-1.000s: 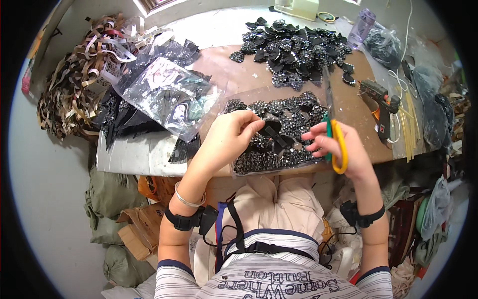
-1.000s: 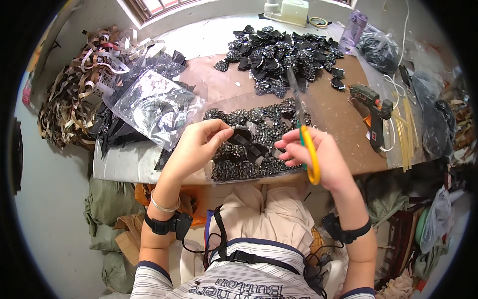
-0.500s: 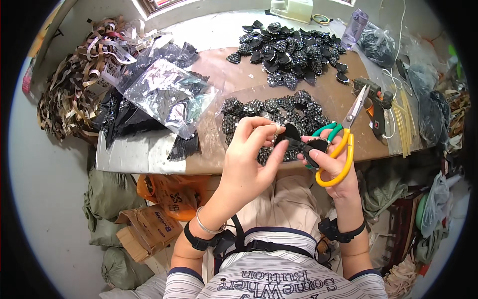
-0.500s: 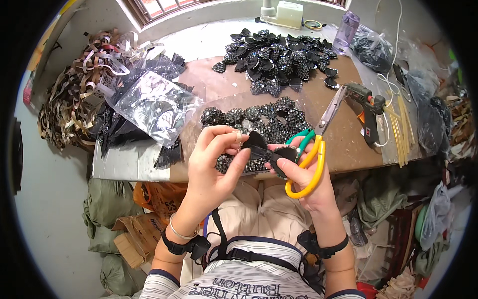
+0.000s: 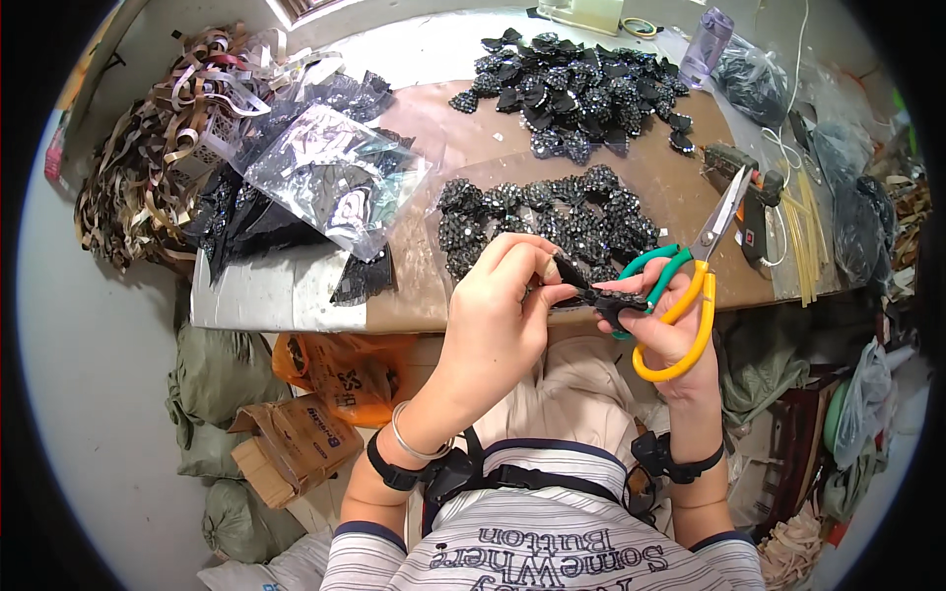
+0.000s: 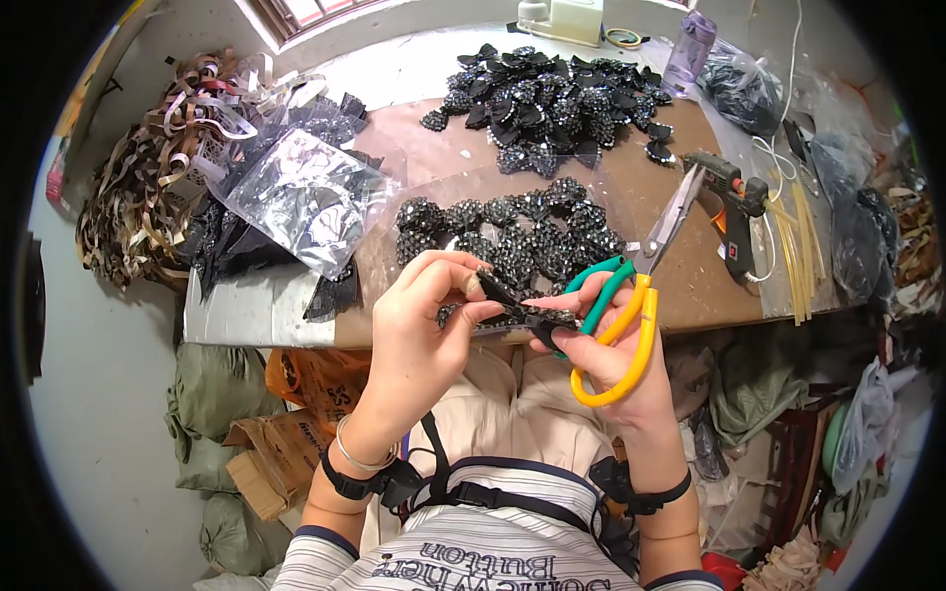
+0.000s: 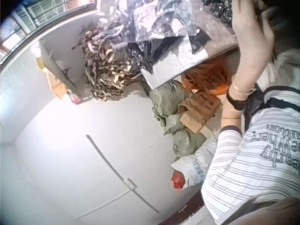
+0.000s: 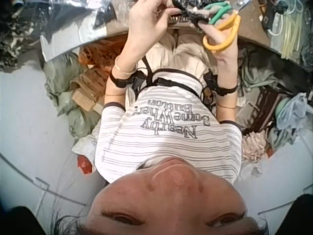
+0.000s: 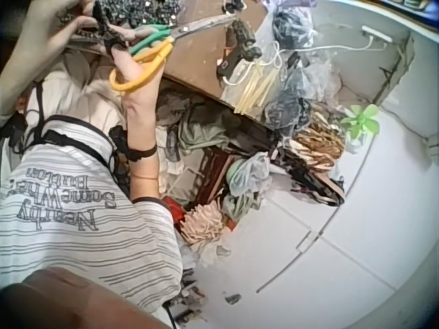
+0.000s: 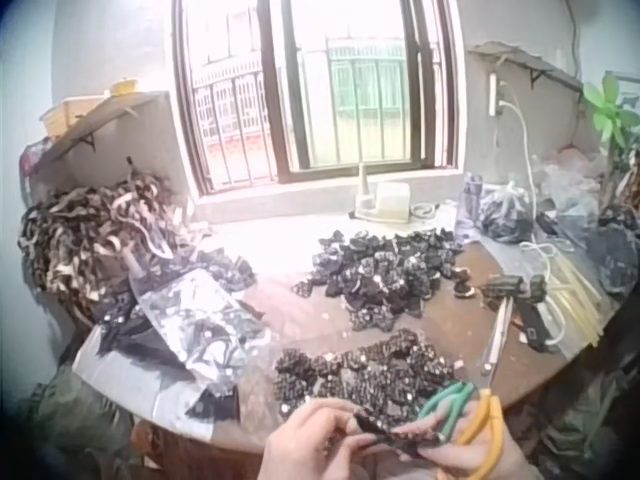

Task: The person uses yellow-handled scissors to cut small pieces of black sequined fabric. They repeatedly pick up a piece, trim it, and place the cut piece on the table, continuing this process for the duration of the clip.

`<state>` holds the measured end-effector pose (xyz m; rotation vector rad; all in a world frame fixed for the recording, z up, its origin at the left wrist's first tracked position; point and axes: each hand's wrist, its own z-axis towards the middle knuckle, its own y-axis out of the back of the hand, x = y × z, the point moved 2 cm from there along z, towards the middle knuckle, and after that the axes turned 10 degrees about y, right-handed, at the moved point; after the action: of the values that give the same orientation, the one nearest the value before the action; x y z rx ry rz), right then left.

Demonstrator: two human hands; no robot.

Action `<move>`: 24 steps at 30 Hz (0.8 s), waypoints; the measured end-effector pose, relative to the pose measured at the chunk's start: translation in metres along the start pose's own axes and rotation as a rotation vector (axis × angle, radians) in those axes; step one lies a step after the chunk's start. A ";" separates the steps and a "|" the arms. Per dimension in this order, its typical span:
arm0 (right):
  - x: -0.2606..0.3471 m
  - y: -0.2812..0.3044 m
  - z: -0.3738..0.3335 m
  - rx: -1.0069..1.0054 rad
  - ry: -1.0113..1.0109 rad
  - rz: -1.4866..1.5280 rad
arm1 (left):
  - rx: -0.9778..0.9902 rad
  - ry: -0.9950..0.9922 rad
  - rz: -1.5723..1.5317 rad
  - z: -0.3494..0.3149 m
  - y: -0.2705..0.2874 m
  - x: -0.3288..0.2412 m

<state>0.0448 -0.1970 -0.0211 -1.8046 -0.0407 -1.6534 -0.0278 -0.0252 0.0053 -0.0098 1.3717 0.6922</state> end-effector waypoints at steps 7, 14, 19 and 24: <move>0.005 -0.004 0.002 -0.066 -0.069 0.065 | 0.004 0.078 -0.057 0.003 0.003 0.003; 0.009 0.001 0.009 -0.019 -0.092 0.066 | 0.137 0.259 -0.136 0.000 0.007 0.010; 0.012 0.006 0.015 -0.006 -0.127 0.113 | 0.192 0.368 -0.221 0.002 0.011 0.006; 0.019 0.009 0.017 0.019 -0.155 0.022 | 0.304 0.515 -0.691 0.003 0.009 0.009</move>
<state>0.0674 -0.2032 -0.0080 -1.9088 -0.1036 -1.4901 -0.0284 -0.0130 0.0016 -0.4259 1.8112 -0.1182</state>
